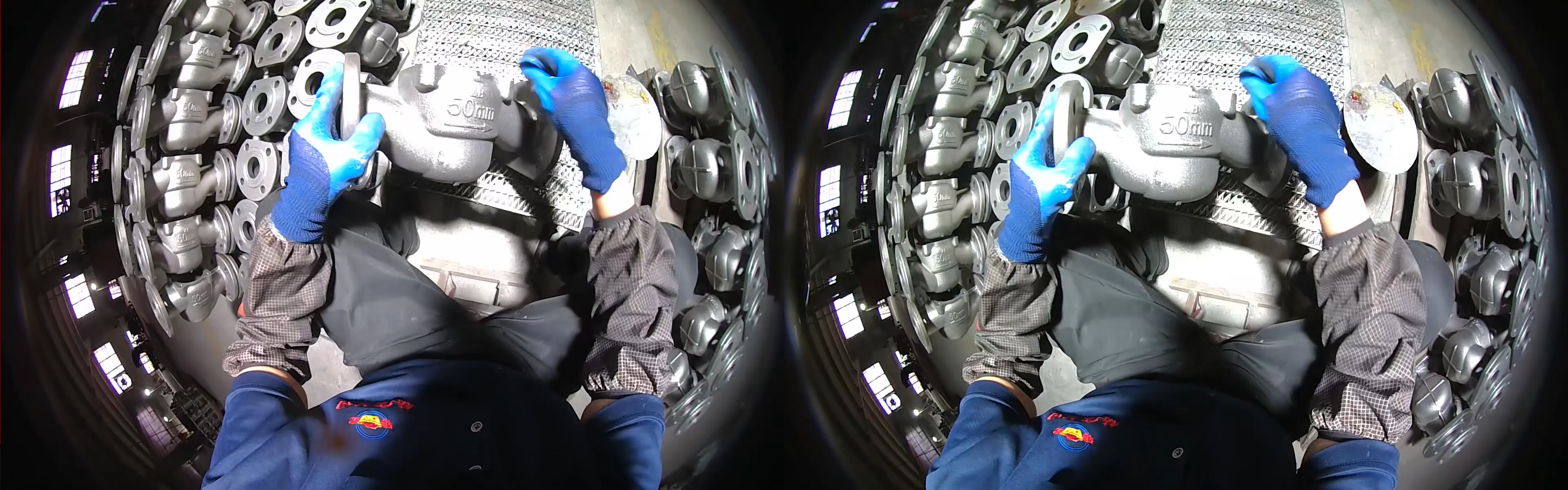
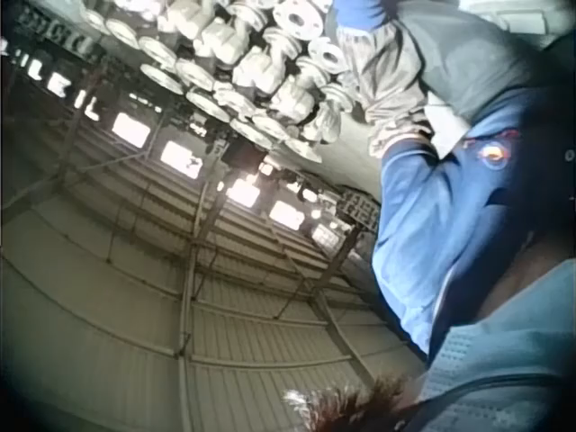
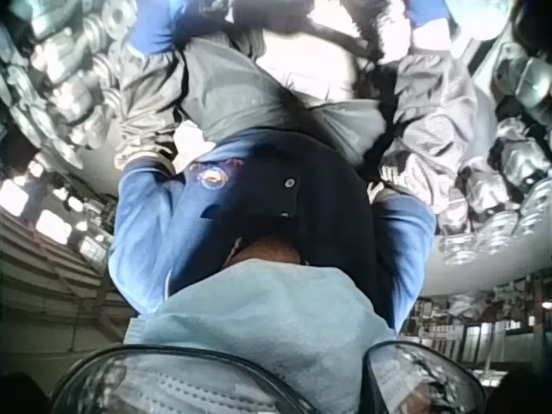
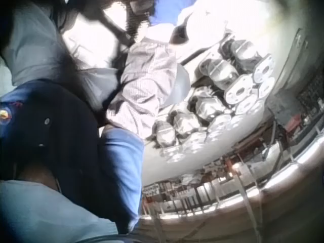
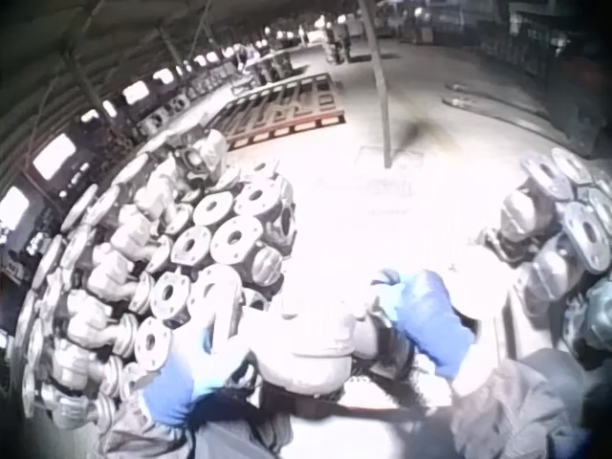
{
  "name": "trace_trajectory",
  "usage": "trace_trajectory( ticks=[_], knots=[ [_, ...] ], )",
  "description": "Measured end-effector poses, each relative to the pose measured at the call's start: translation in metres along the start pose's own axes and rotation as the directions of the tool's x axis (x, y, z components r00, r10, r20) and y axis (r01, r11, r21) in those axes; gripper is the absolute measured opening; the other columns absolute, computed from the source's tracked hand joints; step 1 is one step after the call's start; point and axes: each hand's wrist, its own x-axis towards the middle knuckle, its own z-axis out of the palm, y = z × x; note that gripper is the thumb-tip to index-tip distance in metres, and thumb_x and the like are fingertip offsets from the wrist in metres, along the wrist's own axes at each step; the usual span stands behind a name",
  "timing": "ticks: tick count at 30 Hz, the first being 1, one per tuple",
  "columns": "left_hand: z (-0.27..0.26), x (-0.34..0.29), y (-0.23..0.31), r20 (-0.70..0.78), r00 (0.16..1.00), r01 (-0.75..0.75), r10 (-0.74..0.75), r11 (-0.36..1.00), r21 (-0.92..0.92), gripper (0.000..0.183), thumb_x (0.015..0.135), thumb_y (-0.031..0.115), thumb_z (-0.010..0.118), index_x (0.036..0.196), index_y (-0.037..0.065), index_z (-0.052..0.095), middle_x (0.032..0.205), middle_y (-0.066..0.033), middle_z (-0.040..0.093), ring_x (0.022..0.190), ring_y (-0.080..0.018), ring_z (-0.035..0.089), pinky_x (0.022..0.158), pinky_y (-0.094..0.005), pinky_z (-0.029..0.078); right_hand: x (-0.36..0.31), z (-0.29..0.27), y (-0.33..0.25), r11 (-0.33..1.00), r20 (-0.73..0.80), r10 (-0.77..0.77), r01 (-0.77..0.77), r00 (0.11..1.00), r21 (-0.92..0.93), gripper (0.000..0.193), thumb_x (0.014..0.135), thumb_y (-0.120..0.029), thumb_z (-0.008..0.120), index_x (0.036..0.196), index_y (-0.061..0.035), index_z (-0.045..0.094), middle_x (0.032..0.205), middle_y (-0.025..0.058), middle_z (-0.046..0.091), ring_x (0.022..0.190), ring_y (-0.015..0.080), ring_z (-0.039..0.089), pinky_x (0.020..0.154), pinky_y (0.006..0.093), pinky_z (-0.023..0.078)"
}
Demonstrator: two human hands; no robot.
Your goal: The person picks up metal valves from the floor and uses a hand file and a pointed tool to scrape and clean the surfaces and interior rims before setting them down.
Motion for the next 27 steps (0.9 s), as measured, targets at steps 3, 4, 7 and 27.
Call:
trace_trajectory(
  ticks=[3,4,7,27],
  knots=[
    [0.004,0.002,-0.018,-0.043,0.991,-0.126,0.124,0.991,-0.049,0.070,0.077,0.019,0.069,0.137,-0.005,0.041,0.115,-0.0170,0.062,0.094,-0.0162,0.062,0.084,-0.0283,0.050,-0.015,-0.016,0.026,0.993,-0.252,-0.011,0.040,0.968,0.112,0.032,0.089,-0.031,0.063,0.105,-0.0039,0.068,0.085,0.0101,0.070,0.070,0.0161,0.063,0.068,0.0300,0.049],
    [0.001,0.002,-0.014,-0.027,0.996,-0.083,0.082,0.996,-0.031,0.070,0.078,0.020,0.069,0.137,-0.006,0.040,0.115,-0.0171,0.061,0.095,-0.0162,0.061,0.085,-0.0279,0.049,-0.017,-0.020,0.033,0.989,-0.244,0.100,-0.070,0.965,0.128,0.035,0.090,-0.035,0.060,0.103,-0.0029,0.068,0.081,0.0097,0.069,0.068,0.0155,0.061,0.066,0.0299,0.048],
    [0.001,0.003,-0.013,0.002,1.000,-0.002,0.002,1.000,-0.024,0.071,0.078,0.019,0.068,0.138,-0.005,0.039,0.117,-0.0169,0.060,0.099,-0.0164,0.060,0.087,-0.0274,0.048,-0.041,-0.023,0.065,0.929,-0.056,0.336,-0.321,0.940,0.186,0.044,0.096,-0.039,0.051,0.105,0.0017,0.064,0.089,0.0080,0.067,0.071,0.0115,0.059,0.061,0.0266,0.048],
    [-0.015,-0.016,0.016,0.019,0.999,0.029,-0.026,0.976,-0.217,0.057,0.086,0.026,0.069,0.125,-0.011,0.049,0.108,-0.0147,0.062,0.097,-0.0151,0.059,0.085,-0.0271,0.048,-0.112,0.034,0.070,0.340,0.413,0.621,-0.704,0.666,0.623,0.034,0.094,-0.045,0.047,0.093,-0.0127,0.057,0.060,-0.0003,0.047,0.042,0.0105,0.038,0.040,0.0265,0.032]
  ],
)
